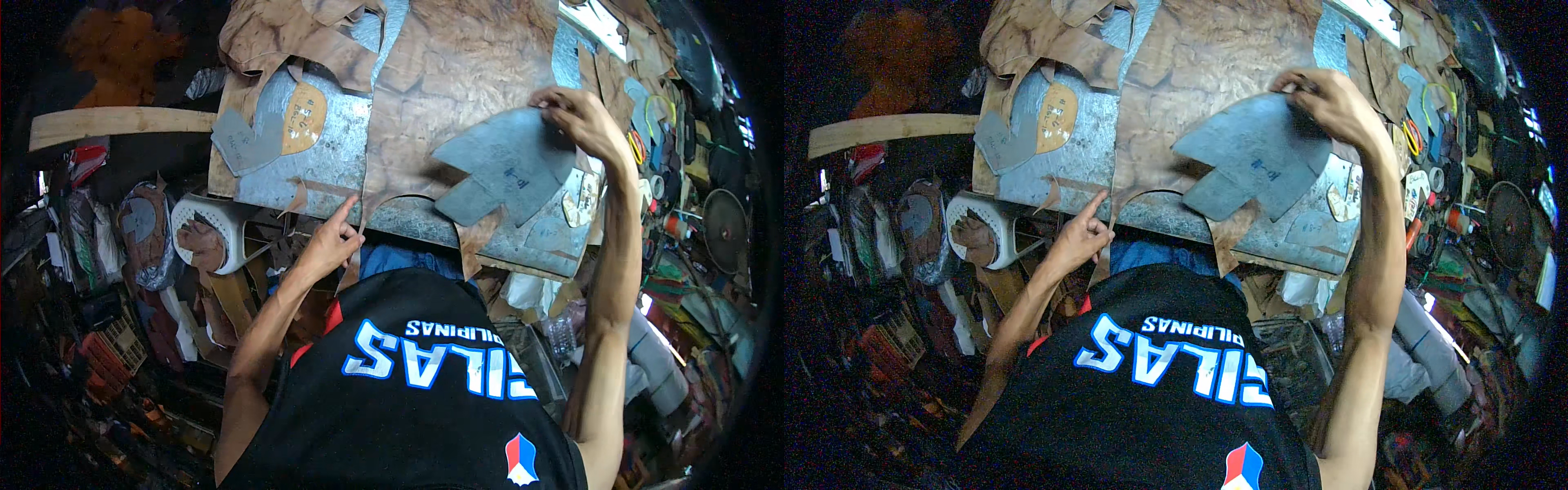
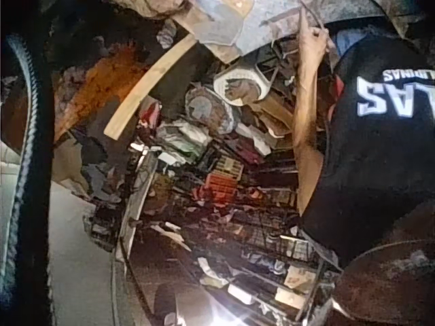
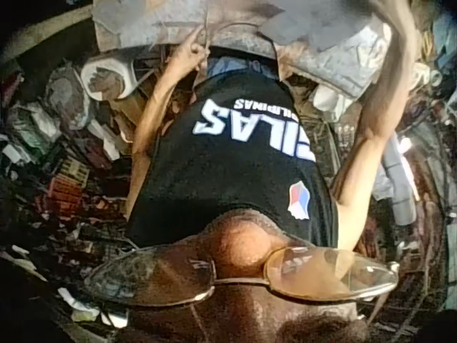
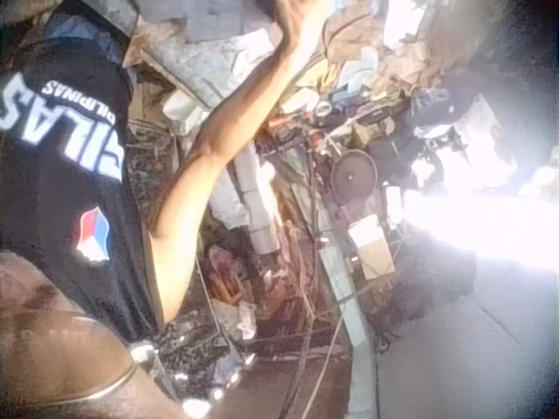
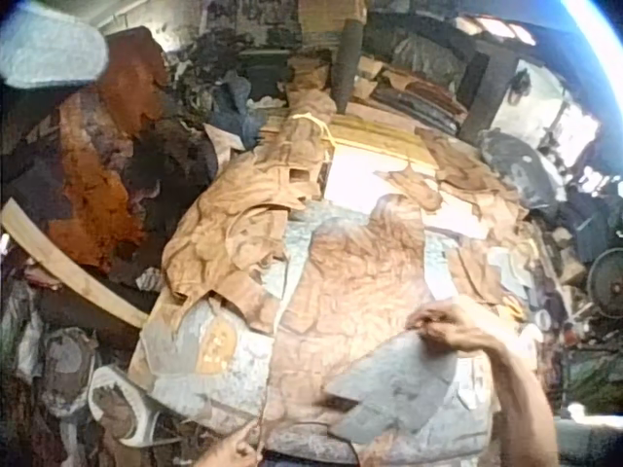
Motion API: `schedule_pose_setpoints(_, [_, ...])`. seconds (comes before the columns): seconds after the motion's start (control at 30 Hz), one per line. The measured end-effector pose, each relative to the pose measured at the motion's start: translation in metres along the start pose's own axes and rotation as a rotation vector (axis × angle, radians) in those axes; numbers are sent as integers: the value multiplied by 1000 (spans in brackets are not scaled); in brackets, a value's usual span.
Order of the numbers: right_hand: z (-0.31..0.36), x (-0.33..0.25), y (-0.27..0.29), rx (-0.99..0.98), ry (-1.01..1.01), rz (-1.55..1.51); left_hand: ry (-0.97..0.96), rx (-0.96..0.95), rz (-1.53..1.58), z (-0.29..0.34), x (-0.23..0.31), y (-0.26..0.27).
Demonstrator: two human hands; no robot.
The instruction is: The worker marks and cuts leather patterns using templates for shoe manufacturing.
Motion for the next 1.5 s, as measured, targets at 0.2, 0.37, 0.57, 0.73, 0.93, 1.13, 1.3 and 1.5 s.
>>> schedule_pose_setpoints(0.2, [-103,-1,-44,-15,348,176,-141,24,-283,18,1,-1])
schedule_pose_setpoints(0.37, [-140,-24,-36,-190,109,214,-147,123,-409,33,-10,7])
schedule_pose_setpoints(0.57, [-142,-21,-46,-193,47,4,-432,420,-526,19,31,29])
schedule_pose_setpoints(0.73, [-159,38,-67,-223,-11,-11,-728,458,-687,-32,81,22])
schedule_pose_setpoints(0.93, [-115,34,-28,-35,-35,-252,-696,410,-820,-66,77,10])
schedule_pose_setpoints(1.13, [-26,130,-20,418,-199,-976,-726,353,-872,-66,65,7])
schedule_pose_setpoints(1.3, [25,114,-114,549,-419,-1272,-706,378,-883,-69,66,12])
schedule_pose_setpoints(1.5, [60,49,-198,394,-597,-1394,-743,436,-719,-92,81,14])
Point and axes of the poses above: each hand's wrist, its own z-axis away from the middle knuckle, its own y-axis out of the back of the hand, x = y × z, the point moved 4 cm from there along -z, towards the middle knuckle, and after that the axes turned 4 degrees about z, right-handed, at the moved point
